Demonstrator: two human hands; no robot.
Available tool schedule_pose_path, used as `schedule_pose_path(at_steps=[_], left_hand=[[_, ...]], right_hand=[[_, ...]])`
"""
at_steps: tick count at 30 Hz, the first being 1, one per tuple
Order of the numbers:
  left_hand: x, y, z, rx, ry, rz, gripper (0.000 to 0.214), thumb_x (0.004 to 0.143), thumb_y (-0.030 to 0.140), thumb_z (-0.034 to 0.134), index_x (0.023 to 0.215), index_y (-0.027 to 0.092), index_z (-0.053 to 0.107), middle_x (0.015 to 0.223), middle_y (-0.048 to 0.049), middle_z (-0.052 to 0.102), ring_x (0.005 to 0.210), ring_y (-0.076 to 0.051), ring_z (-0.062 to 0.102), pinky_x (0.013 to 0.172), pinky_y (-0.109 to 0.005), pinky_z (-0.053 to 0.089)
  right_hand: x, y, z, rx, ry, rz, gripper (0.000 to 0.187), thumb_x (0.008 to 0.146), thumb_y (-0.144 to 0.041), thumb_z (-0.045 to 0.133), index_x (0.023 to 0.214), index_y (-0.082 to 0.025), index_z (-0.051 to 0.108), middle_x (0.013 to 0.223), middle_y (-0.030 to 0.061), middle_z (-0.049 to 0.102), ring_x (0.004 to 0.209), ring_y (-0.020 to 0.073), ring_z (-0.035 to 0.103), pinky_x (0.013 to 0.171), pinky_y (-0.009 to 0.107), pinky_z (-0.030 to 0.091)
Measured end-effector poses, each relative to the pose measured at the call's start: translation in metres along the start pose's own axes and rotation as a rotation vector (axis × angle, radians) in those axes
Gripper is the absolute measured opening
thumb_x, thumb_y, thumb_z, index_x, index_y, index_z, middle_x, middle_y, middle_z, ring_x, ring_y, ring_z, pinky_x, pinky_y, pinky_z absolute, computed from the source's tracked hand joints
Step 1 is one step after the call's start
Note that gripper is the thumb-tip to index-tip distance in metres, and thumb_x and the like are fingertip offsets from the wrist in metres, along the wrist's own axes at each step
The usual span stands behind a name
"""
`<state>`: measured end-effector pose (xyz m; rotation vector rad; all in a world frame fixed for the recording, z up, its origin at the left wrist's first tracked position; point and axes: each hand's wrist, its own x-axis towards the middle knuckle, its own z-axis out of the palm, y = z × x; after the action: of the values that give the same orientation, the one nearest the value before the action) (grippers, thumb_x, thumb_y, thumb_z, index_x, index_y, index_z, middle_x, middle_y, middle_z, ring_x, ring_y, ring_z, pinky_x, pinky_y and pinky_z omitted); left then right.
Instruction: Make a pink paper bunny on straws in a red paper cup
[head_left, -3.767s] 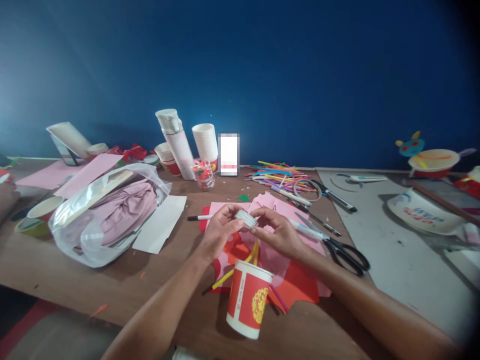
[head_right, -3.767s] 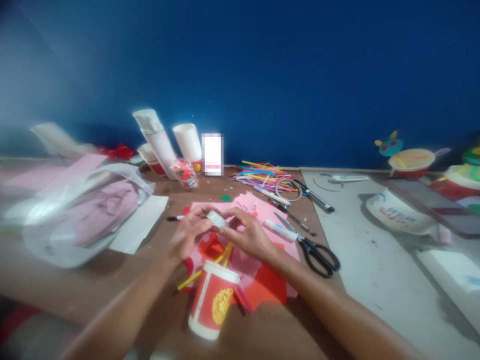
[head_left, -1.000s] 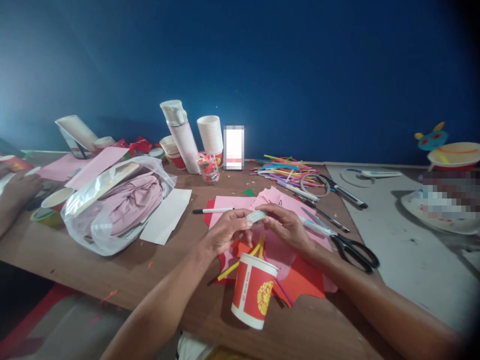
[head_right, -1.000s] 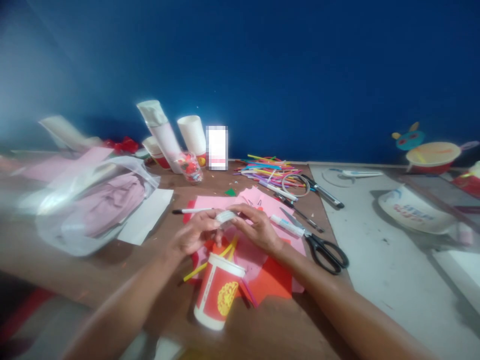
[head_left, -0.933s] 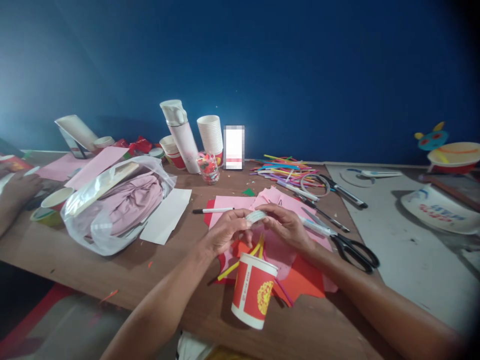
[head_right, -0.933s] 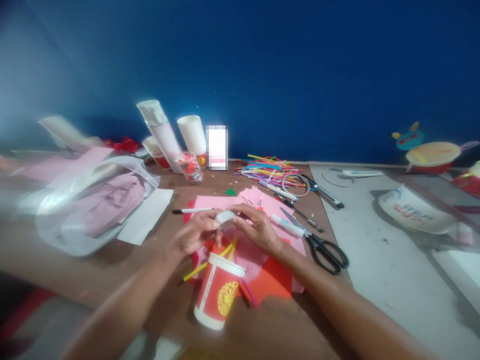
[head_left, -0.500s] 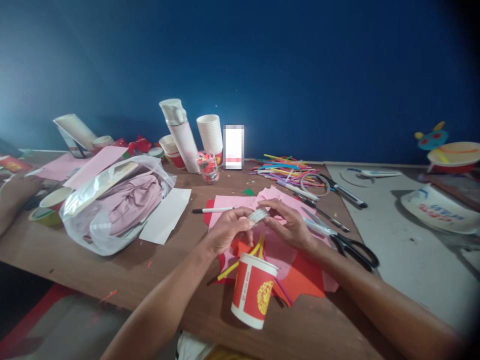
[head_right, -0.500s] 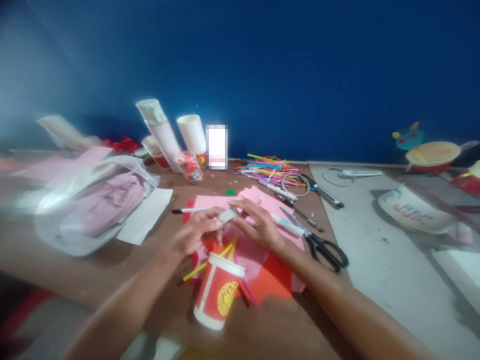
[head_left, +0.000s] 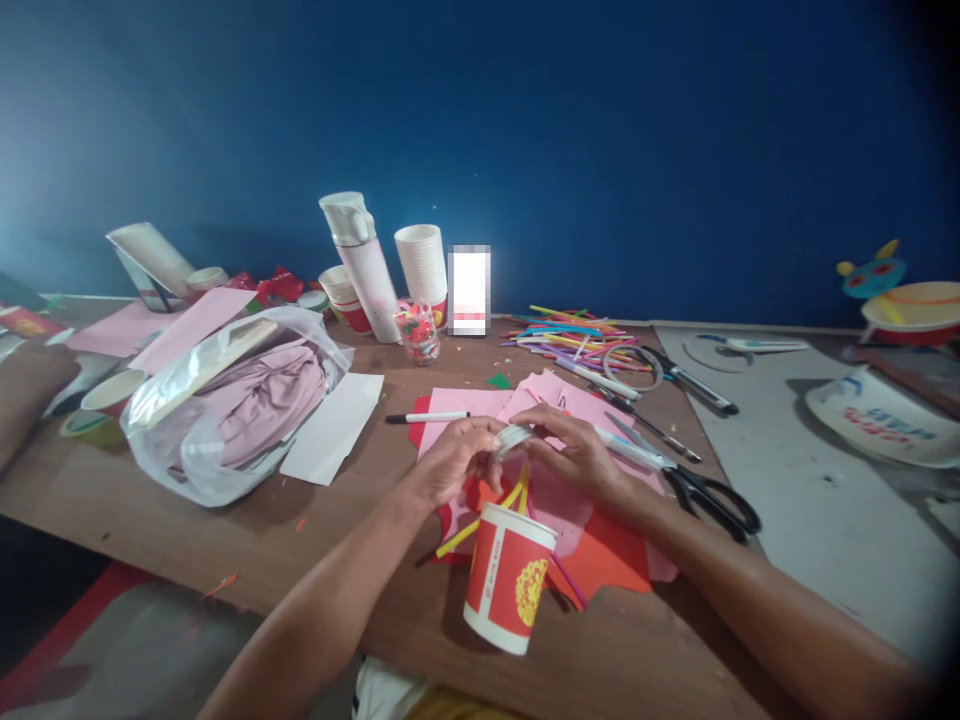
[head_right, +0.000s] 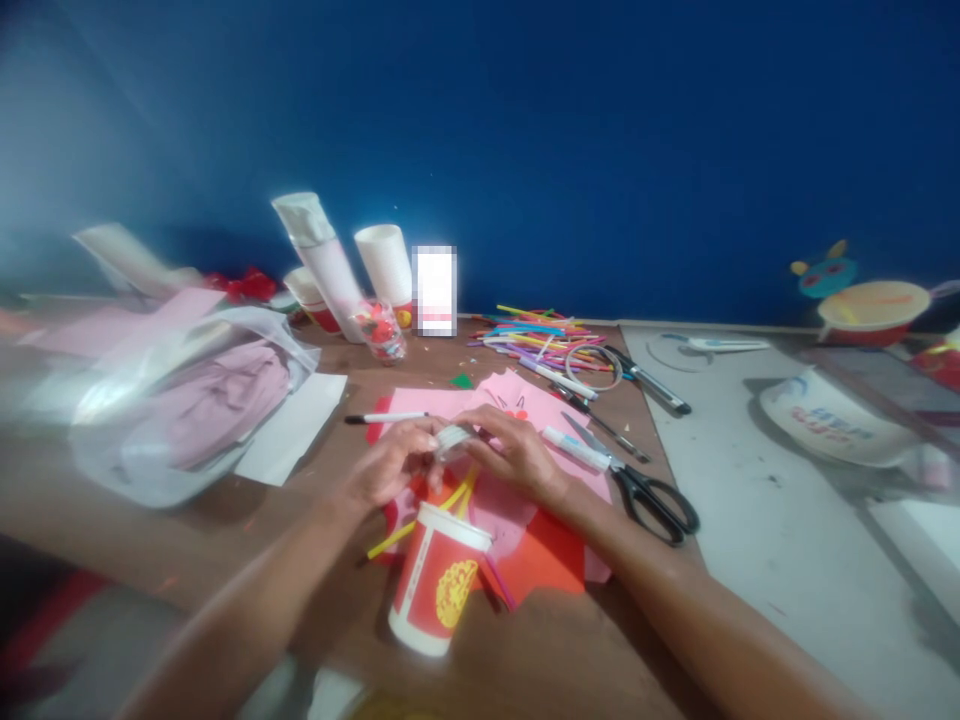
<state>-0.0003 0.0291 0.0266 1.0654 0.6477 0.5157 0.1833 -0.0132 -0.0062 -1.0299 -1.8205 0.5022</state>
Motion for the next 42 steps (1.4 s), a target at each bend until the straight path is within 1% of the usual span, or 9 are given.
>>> schedule_pose_path(at_steps=[3, 9, 13, 18, 21, 29, 37, 39, 42], left_hand=[[0.001, -0.001, -0.003, -0.043, -0.033, 0.006, 0.015, 0.062, 0.020, 0.052, 0.074, 0.011, 0.058, 0.046, 0.0000, 0.057, 0.038, -0.011, 0.053, 0.044, -0.022, 0.047], [0.003, -0.001, -0.005, -0.094, -0.054, 0.041, 0.016, 0.063, 0.021, 0.055, 0.075, 0.010, 0.060, 0.053, 0.0008, 0.057, 0.041, -0.010, 0.053, 0.045, -0.026, 0.049], [0.003, -0.001, -0.002, -0.060, 0.006, 0.038, 0.015, 0.065, 0.025, 0.057, 0.071, 0.011, 0.059, 0.053, 0.0019, 0.055, 0.037, -0.009, 0.051, 0.042, -0.023, 0.045], [0.002, -0.003, 0.005, 0.052, 0.124, 0.060, 0.019, 0.069, 0.029, 0.057, 0.062, 0.012, 0.055, 0.048, 0.0043, 0.049, 0.031, -0.004, 0.039, 0.038, -0.020, 0.040], [0.002, -0.004, 0.007, 0.092, 0.163, 0.064, 0.022, 0.070, 0.031, 0.058, 0.061, 0.012, 0.055, 0.046, 0.0042, 0.049, 0.031, -0.004, 0.038, 0.037, -0.020, 0.042], [0.005, -0.006, -0.004, -0.154, 0.008, 0.024, 0.016, 0.062, 0.022, 0.053, 0.071, 0.011, 0.060, 0.053, 0.0011, 0.057, 0.037, -0.010, 0.049, 0.045, -0.029, 0.050], [0.003, -0.001, -0.001, -0.186, -0.015, 0.022, 0.015, 0.063, 0.023, 0.055, 0.070, 0.011, 0.059, 0.055, -0.0005, 0.058, 0.041, -0.013, 0.053, 0.043, -0.028, 0.048], [0.002, -0.001, 0.000, -0.141, 0.008, 0.057, 0.014, 0.065, 0.024, 0.056, 0.070, 0.011, 0.059, 0.057, -0.0003, 0.058, 0.042, -0.012, 0.054, 0.044, -0.026, 0.047], [0.001, 0.000, 0.002, -0.034, 0.082, 0.092, 0.014, 0.068, 0.025, 0.057, 0.068, 0.011, 0.058, 0.053, 0.0016, 0.055, 0.039, -0.009, 0.051, 0.043, -0.022, 0.043]], right_hand=[[-0.001, 0.003, 0.000, 0.015, 0.042, 0.058, 0.021, 0.085, -0.023, 0.053, 0.106, -0.022, 0.059, 0.097, 0.0056, 0.066, 0.087, 0.0168, 0.062, 0.073, 0.029, 0.051], [0.000, 0.001, 0.002, 0.087, 0.059, 0.153, 0.022, 0.085, -0.026, 0.055, 0.105, -0.019, 0.059, 0.092, 0.0061, 0.065, 0.067, 0.0136, 0.061, 0.061, 0.028, 0.051], [0.001, -0.003, 0.003, 0.087, 0.046, 0.135, 0.021, 0.084, -0.025, 0.055, 0.103, -0.018, 0.058, 0.091, 0.0058, 0.065, 0.068, 0.0130, 0.060, 0.062, 0.027, 0.049], [0.002, -0.010, 0.001, 0.003, -0.066, 0.159, 0.018, 0.083, -0.028, 0.057, 0.099, -0.019, 0.059, 0.088, 0.0040, 0.066, 0.070, 0.0128, 0.059, 0.064, 0.025, 0.047], [0.004, -0.013, 0.000, -0.034, -0.080, 0.165, 0.019, 0.082, -0.028, 0.058, 0.098, -0.019, 0.060, 0.089, 0.0039, 0.067, 0.068, 0.0125, 0.059, 0.064, 0.025, 0.047], [0.004, -0.005, 0.002, 0.110, 0.025, 0.222, 0.020, 0.081, -0.030, 0.058, 0.098, -0.017, 0.060, 0.085, 0.0044, 0.064, 0.065, 0.0126, 0.057, 0.058, 0.025, 0.047], [0.004, -0.009, 0.004, 0.378, 0.049, 0.290, 0.022, 0.084, -0.035, 0.056, 0.097, -0.017, 0.056, 0.079, 0.0027, 0.060, 0.056, 0.0098, 0.056, 0.051, 0.023, 0.048], [0.004, -0.008, 0.004, 0.361, 0.046, 0.280, 0.022, 0.084, -0.034, 0.055, 0.098, -0.017, 0.056, 0.082, 0.0032, 0.060, 0.057, 0.0101, 0.056, 0.053, 0.024, 0.048], [0.003, -0.006, 0.003, 0.170, 0.040, 0.237, 0.024, 0.085, -0.032, 0.055, 0.105, -0.019, 0.057, 0.090, 0.0051, 0.062, 0.061, 0.0111, 0.057, 0.057, 0.026, 0.049]])
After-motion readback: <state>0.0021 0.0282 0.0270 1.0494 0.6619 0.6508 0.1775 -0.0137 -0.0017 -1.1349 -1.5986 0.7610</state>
